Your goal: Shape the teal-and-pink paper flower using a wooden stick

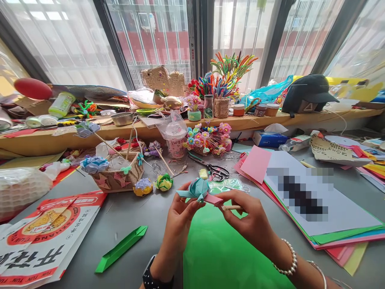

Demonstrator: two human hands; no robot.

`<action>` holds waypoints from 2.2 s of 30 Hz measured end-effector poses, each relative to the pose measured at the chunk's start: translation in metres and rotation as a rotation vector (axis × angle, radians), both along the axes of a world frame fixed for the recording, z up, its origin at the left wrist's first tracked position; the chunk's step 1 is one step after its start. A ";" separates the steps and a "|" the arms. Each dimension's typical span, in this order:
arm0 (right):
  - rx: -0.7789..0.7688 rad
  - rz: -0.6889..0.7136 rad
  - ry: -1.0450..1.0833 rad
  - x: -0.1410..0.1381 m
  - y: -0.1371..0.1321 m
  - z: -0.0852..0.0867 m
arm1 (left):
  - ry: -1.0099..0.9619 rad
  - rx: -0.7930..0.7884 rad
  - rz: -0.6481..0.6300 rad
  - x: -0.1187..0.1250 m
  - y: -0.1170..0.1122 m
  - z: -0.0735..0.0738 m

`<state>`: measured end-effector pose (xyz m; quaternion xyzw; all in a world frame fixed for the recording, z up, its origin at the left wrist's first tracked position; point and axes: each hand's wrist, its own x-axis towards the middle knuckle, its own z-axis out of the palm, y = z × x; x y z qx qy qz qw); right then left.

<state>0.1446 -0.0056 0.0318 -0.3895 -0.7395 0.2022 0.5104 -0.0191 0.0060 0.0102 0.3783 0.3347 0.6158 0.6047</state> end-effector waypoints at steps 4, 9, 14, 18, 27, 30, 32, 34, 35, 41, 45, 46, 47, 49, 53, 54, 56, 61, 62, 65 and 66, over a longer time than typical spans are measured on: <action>-0.050 -0.003 -0.025 0.003 0.003 0.002 | 0.096 -0.011 0.111 -0.001 -0.001 0.006; -0.017 0.006 -0.122 0.003 0.008 -0.004 | 0.228 -0.040 0.169 0.000 -0.003 0.010; -0.095 0.050 -0.227 0.001 0.009 -0.008 | 0.424 -0.001 0.150 -0.002 -0.002 0.005; -0.197 0.095 -0.296 0.001 0.008 -0.007 | 0.599 -0.007 0.264 -0.002 -0.003 0.001; -0.321 0.144 -0.231 0.002 0.010 -0.002 | 0.884 0.136 0.317 -0.002 -0.009 0.000; -0.297 0.114 -0.227 0.004 0.011 -0.002 | 0.998 0.290 0.416 0.000 -0.011 -0.002; -0.269 0.105 -0.241 0.005 0.011 -0.003 | 1.031 0.391 0.467 0.001 -0.010 -0.003; -0.238 0.076 -0.269 0.006 0.012 -0.004 | 1.059 0.462 0.478 0.000 -0.009 -0.004; -0.228 0.057 -0.283 0.007 0.013 -0.004 | 1.094 0.495 0.488 -0.002 -0.008 -0.005; -0.235 0.030 -0.304 0.014 0.014 0.000 | 1.436 0.874 0.490 -0.012 -0.006 0.000; -0.229 0.036 -0.386 0.015 0.013 0.004 | 1.408 1.043 0.337 -0.005 -0.006 0.002; -0.229 0.045 -0.401 0.014 0.012 0.004 | 1.376 1.062 0.345 -0.003 -0.006 0.001; -0.233 0.058 -0.412 0.014 0.012 0.004 | 1.344 1.071 0.358 -0.001 -0.006 0.001; -0.244 0.085 -0.421 0.012 0.011 0.003 | 1.289 1.072 0.372 0.003 -0.007 0.000; -0.248 0.103 -0.413 0.011 0.010 0.002 | 1.244 1.048 0.340 0.006 -0.008 -0.002; -0.241 0.096 -0.398 0.012 0.010 0.002 | 1.229 1.028 0.336 0.006 -0.009 -0.002; -0.222 0.078 -0.332 0.013 0.011 0.005 | 1.168 0.938 0.314 0.005 -0.010 -0.001; -0.141 0.081 -0.133 0.019 0.012 0.011 | 0.948 0.617 0.215 0.003 -0.013 0.003; -0.130 0.097 -0.127 0.019 0.013 0.011 | 0.923 0.572 0.200 0.003 -0.014 0.004; -0.109 0.134 -0.130 0.018 0.013 0.008 | 0.860 0.478 0.172 0.005 -0.015 0.004; -0.106 0.136 -0.129 0.017 0.013 0.007 | 0.843 0.461 0.168 0.005 -0.015 0.004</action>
